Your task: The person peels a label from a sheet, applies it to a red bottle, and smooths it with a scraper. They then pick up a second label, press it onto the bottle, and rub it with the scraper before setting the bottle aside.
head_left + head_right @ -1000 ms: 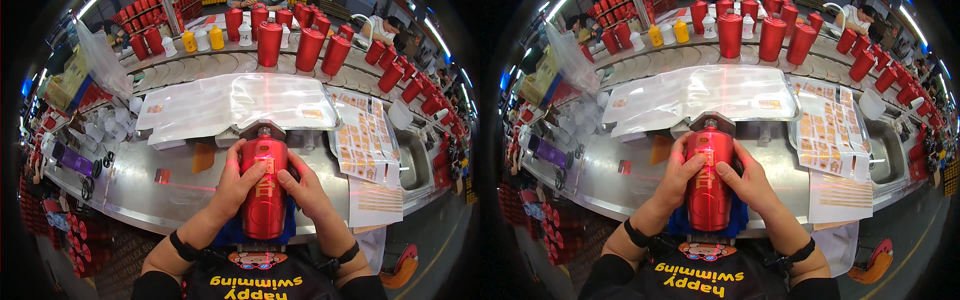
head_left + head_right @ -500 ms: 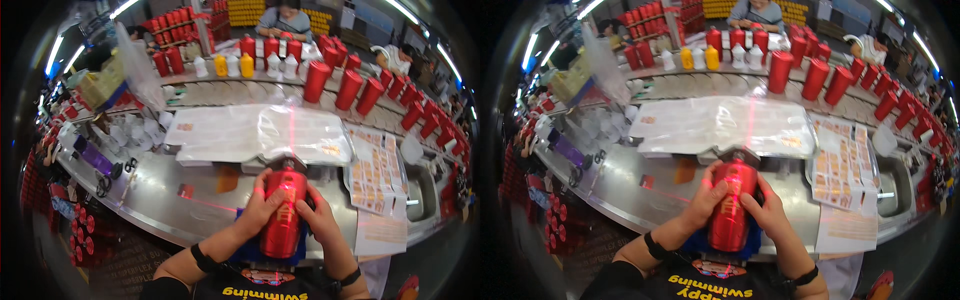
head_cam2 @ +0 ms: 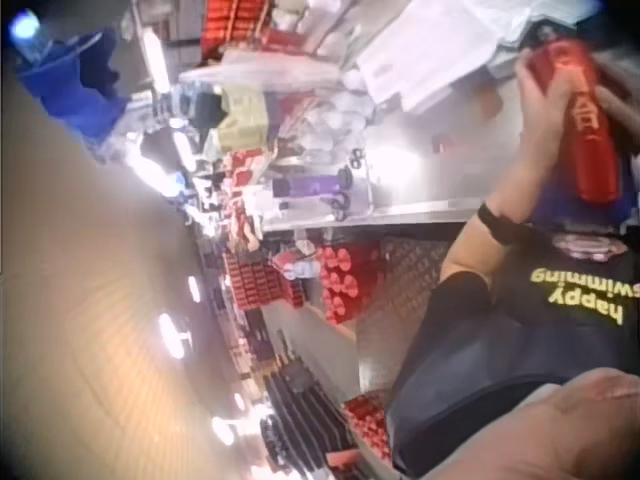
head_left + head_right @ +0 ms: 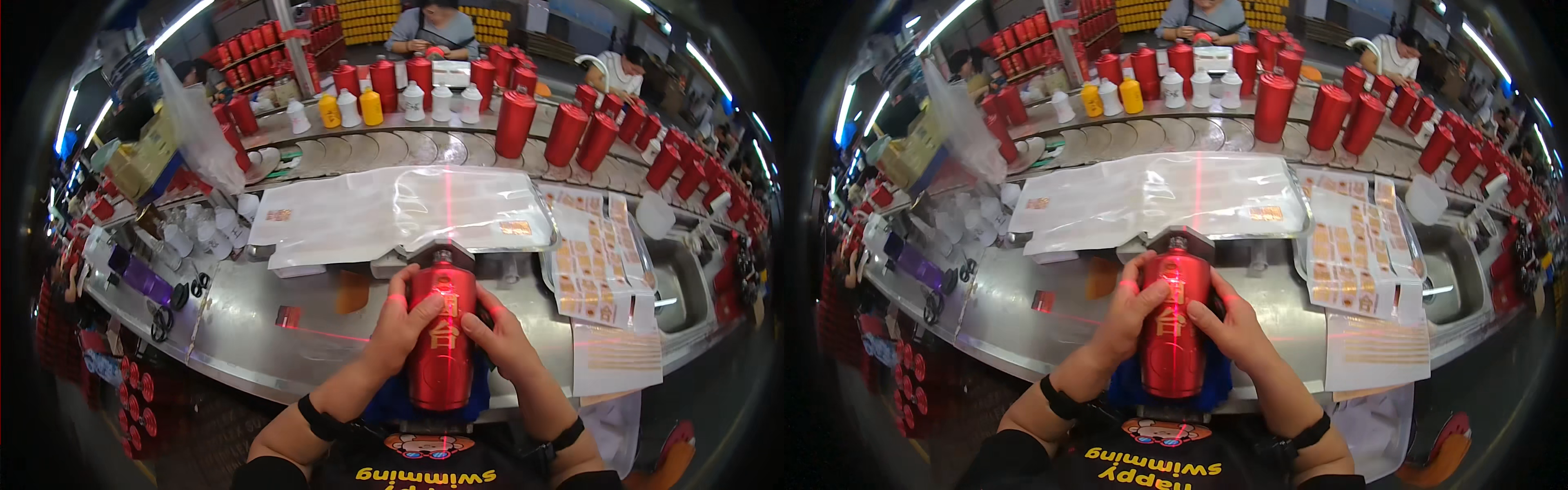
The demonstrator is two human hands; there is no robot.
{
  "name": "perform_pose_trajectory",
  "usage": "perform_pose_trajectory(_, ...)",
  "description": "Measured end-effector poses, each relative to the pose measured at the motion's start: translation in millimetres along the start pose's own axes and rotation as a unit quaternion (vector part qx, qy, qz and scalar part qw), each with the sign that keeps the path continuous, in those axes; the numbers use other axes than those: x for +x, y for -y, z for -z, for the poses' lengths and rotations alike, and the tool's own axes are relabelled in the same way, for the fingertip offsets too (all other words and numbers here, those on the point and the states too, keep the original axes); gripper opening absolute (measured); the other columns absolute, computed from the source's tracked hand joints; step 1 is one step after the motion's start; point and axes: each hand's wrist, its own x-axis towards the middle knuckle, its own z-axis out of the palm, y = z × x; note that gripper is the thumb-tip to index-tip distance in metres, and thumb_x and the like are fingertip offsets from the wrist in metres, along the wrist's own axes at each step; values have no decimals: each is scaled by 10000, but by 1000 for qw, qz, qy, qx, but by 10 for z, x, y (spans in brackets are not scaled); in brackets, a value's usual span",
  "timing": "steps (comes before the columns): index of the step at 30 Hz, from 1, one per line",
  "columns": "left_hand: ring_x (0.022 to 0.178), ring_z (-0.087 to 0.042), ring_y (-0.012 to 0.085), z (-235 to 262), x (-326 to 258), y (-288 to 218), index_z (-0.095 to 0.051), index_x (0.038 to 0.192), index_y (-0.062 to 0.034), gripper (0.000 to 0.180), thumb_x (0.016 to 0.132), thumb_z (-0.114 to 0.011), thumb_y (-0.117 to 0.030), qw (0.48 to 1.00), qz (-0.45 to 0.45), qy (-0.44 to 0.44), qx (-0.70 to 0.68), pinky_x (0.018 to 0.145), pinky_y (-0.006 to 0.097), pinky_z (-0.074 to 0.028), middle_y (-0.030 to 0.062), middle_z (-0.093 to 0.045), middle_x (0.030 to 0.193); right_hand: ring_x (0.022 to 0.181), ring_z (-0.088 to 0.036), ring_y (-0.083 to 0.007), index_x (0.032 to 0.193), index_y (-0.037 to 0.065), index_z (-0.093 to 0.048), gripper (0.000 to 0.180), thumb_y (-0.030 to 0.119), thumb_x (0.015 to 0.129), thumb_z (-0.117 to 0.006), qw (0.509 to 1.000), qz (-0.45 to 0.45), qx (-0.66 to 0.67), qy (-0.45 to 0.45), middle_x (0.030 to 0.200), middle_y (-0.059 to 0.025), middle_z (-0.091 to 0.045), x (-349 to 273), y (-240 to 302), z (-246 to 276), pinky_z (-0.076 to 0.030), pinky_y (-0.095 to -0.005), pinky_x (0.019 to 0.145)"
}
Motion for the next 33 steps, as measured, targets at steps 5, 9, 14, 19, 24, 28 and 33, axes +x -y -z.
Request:
perform_pose_trajectory(5,1135,-522,200,-33,63,-50,-253,1406,39,734,891,-658,-291,1000,20,4,13,973,307,-423,180,-523,1239,1266,-449,-204,1458,-57,-260,806,393,907,-640,1000,15,-5,14,1373,-174,-470,-18,21,30,-361,-319,1051)
perform_pose_trajectory(9,1133,-524,198,-47,100,-90,-266,1403,45,750,872,-659,-309,998,37,5,44,964,303,-431,184,-521,1245,1264,-451,-204,1458,-57,-259,807,395,908,-640,1000,16,3,8,1370,-175,-473,-45,26,24,-362,-318,1049)
perform_pose_trajectory(14,1139,-519,202,-87,129,-90,-254,1410,45,762,874,-657,-317,998,55,8,12,971,303,-427,179,-502,1263,1263,-451,-200,1461,-45,-265,756,382,936,-602,1000,22,8,13,1374,-168,-472,-58,12,36,-358,-313,1049)
perform_pose_trajectory(19,1180,-478,197,0,87,-72,-234,1426,34,744,902,-633,-312,998,45,28,-43,1003,307,-397,166,-468,1290,1257,-453,-180,1468,-21,-272,706,388,964,-549,1000,8,15,16,1384,-135,-465,-37,-17,62,-363,-305,1043)
perform_pose_trajectory(24,1185,-474,191,59,92,-67,-220,1435,29,735,912,-611,-308,997,45,34,-50,1003,306,-391,162,-468,1284,1259,-448,-169,1472,-4,-276,687,392,972,-531,999,21,9,29,1391,-114,-458,-18,-11,44,-367,-303,1039)
perform_pose_trajectory(28,1165,-506,193,60,85,-94,-300,1406,22,621,898,-578,-204,988,66,-10,-138,1018,323,-385,149,-473,1296,1250,-454,-175,1465,-9,-291,676,382,972,-536,1000,19,-3,17,1372,-125,-478,-21,-29,31,-364,-302,1037)
perform_pose_trajectory(33,1151,-491,193,26,109,-130,-241,1421,43,719,893,-614,-270,998,52,17,-35,992,306,-396,166,-472,1252,1196,-483,-159,1461,-12,-301,681,388,968,-547,1000,2,1,6,1336,-123,-510,-25,-19,17,-392,-283,991)
